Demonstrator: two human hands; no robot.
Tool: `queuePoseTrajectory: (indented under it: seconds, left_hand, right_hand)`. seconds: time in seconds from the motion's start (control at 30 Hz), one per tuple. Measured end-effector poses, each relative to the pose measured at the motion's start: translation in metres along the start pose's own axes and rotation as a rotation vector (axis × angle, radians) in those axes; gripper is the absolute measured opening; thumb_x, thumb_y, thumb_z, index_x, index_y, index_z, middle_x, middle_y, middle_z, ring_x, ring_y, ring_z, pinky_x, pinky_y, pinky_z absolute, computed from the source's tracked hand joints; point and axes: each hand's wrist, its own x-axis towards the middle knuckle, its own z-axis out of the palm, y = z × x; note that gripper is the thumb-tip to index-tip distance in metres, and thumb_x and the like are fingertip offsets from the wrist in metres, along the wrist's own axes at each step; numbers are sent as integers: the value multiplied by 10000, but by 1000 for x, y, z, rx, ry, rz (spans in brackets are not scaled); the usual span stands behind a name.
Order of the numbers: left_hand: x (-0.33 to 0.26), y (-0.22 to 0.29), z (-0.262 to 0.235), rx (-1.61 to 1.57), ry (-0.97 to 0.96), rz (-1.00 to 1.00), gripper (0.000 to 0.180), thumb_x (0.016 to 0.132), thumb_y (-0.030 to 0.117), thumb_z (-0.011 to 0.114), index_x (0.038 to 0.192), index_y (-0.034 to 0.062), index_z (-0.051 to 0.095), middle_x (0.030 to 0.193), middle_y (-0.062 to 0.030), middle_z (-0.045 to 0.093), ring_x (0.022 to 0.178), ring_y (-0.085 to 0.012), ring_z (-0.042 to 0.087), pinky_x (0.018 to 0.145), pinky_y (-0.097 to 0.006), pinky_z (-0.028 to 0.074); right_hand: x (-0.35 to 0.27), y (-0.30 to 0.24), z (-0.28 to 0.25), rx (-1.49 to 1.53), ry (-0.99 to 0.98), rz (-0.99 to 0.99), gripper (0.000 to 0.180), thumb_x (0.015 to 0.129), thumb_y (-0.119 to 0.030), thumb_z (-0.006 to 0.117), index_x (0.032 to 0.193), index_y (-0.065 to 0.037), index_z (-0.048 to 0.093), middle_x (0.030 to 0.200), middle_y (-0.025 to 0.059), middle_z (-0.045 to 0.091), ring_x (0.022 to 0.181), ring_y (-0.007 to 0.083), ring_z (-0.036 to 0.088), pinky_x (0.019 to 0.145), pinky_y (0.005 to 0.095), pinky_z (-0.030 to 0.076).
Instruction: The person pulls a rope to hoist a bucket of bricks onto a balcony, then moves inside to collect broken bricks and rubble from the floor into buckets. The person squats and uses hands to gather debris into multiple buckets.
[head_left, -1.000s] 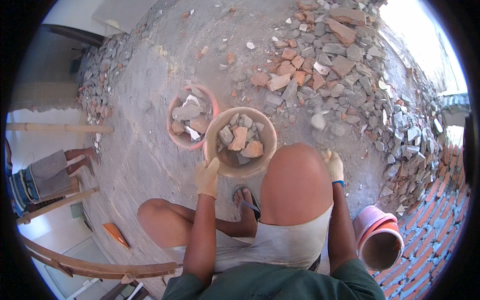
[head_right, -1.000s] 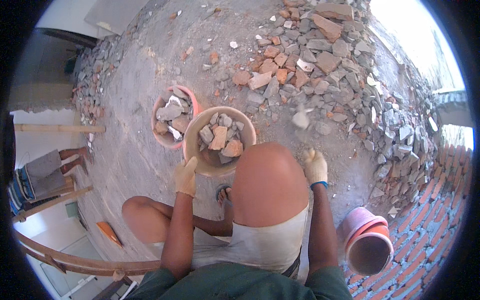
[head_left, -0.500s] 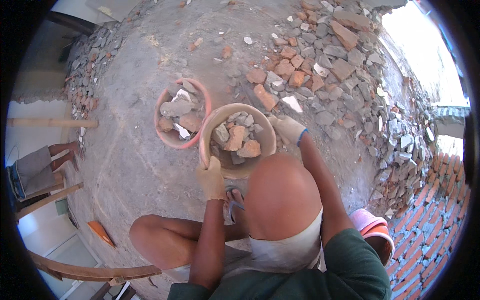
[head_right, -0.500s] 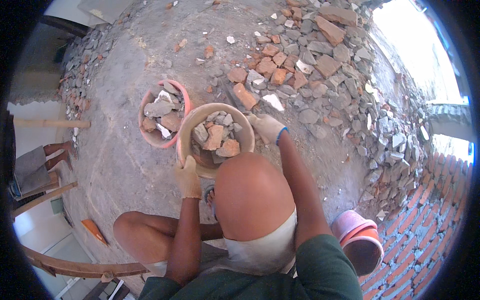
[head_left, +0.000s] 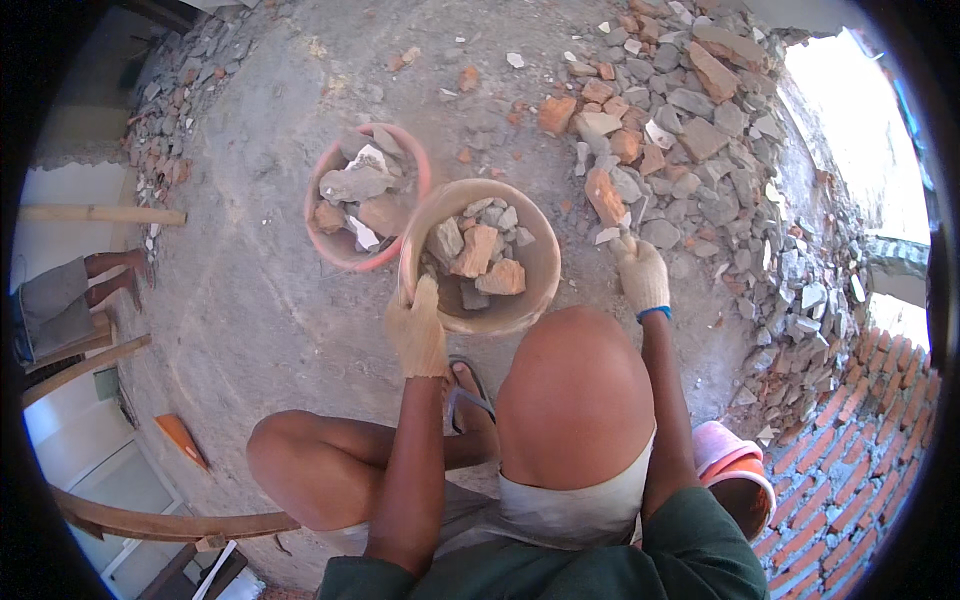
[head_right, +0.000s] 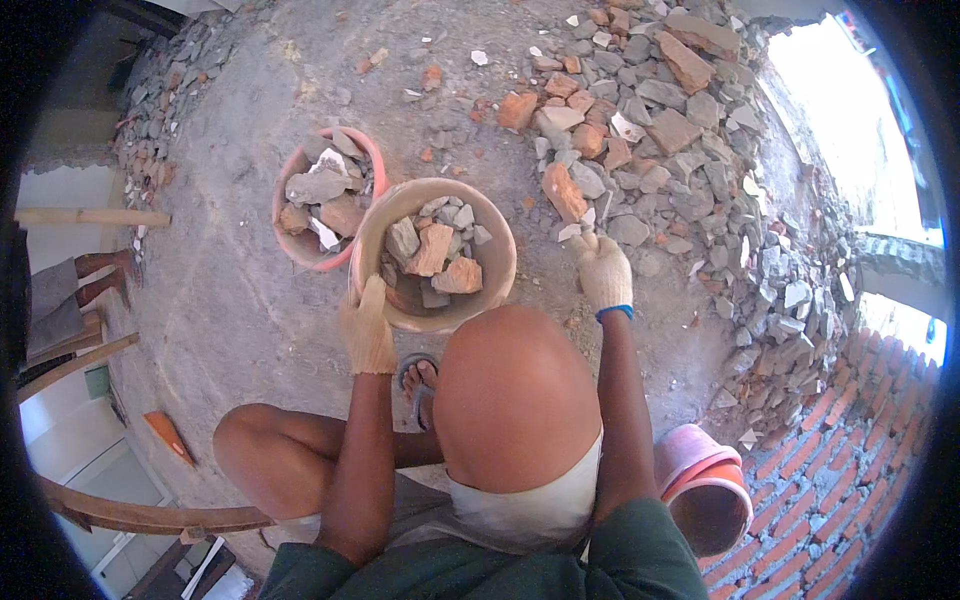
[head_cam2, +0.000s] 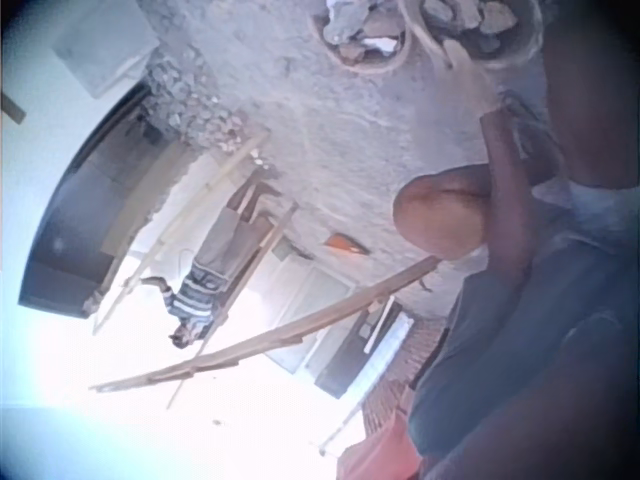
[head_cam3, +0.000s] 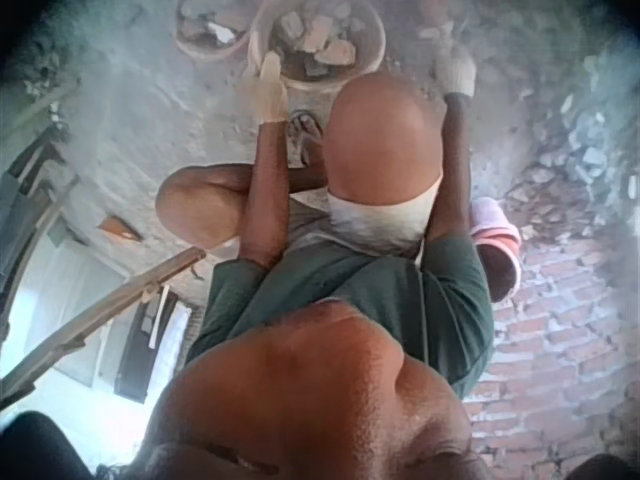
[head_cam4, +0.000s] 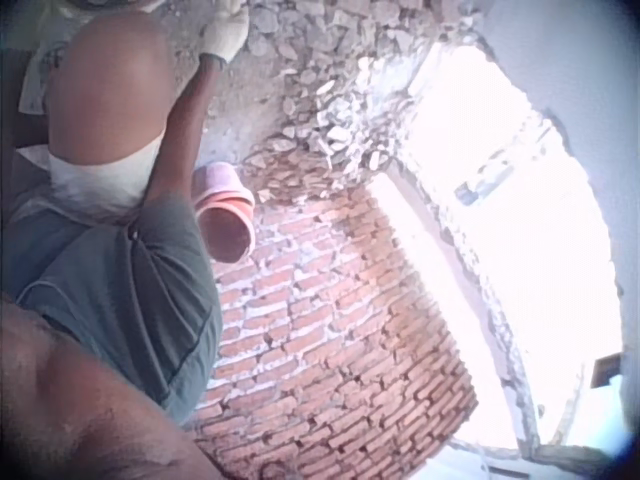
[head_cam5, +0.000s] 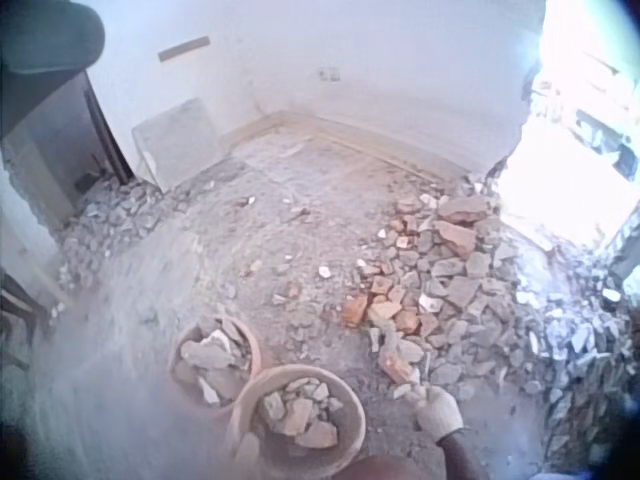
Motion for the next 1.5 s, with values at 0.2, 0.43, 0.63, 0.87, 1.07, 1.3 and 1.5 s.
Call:
queuePoseTrajectory:
  seconds: [0.2, 0.43, 0.63, 0.87, 1.07, 1.3, 1.5]
  left_hand:
    - [28, 56, 101, 503, -152, 486, 322, 879, 277, 689, 1100, 48, 735, 973, -187, 722, 936, -379, 695, 802, -461, 545]
    - [64, 55, 139, 867, -334, 863, 101, 874, 189, 662, 895, 99, 702, 913, -191, 709, 927, -370, 704, 768, -483, 560]
    - [87, 44, 169, 821, -208, 784, 121, 889, 163, 626, 909, 87, 717, 974, -202, 711, 966, -345, 715, 771, -466, 572]
    - [84, 72, 169, 1135, -397, 1046, 107, 895, 173, 624, 919, 131, 720, 900, -144, 735, 924, -338, 726, 770, -478, 564]
    - [73, 80, 166, 1066, -488, 1114, 98, 917, 147, 601, 927, 119, 694, 915, -153, 732, 882, -363, 720, 777, -478, 564]
    - [92, 65, 156, 909, -469, 1088, 131, 903, 156, 598, 952, 93, 702, 944, -180, 721, 942, -388, 696, 813, -486, 549]
    - [99, 49, 152, 200, -637, 496, 248, 941, 248, 620, 1081, 71, 722, 1053, -208, 712, 995, -396, 683, 818, -477, 542]
  right_hand:
    - [-23, 26, -22, -424, 236, -380, 318, 956, -384, 665, 914, -69, 652, 863, 229, 705, 868, 446, 685, 747, 533, 540]
    - [-65, 34, -13, -116, 116, -208, 356, 931, -305, 693, 1184, -60, 642, 1014, 229, 702, 939, 415, 690, 796, 531, 537]
    - [-82, 223, -38, -63, 291, 63, 340, 903, -262, 693, 1095, 14, 644, 1038, 276, 706, 957, 410, 707, 834, 531, 545]
    - [-54, 149, -6, -59, 281, 201, 300, 901, -247, 643, 978, 42, 627, 960, 322, 704, 955, 497, 690, 857, 563, 546]
    - [-18, 66, 37, -183, -29, 21, 331, 941, -304, 639, 1098, -14, 606, 1018, 288, 715, 1024, 490, 679, 872, 561, 539]
    - [-67, -19, 13, -295, -228, -185, 347, 958, -347, 618, 1120, -40, 618, 1008, 255, 719, 1013, 462, 684, 836, 561, 530]
    - [-55, 85, 29, 147, 99, -161, 256, 936, -310, 639, 1041, -76, 648, 1013, 229, 715, 957, 449, 691, 825, 546, 537]
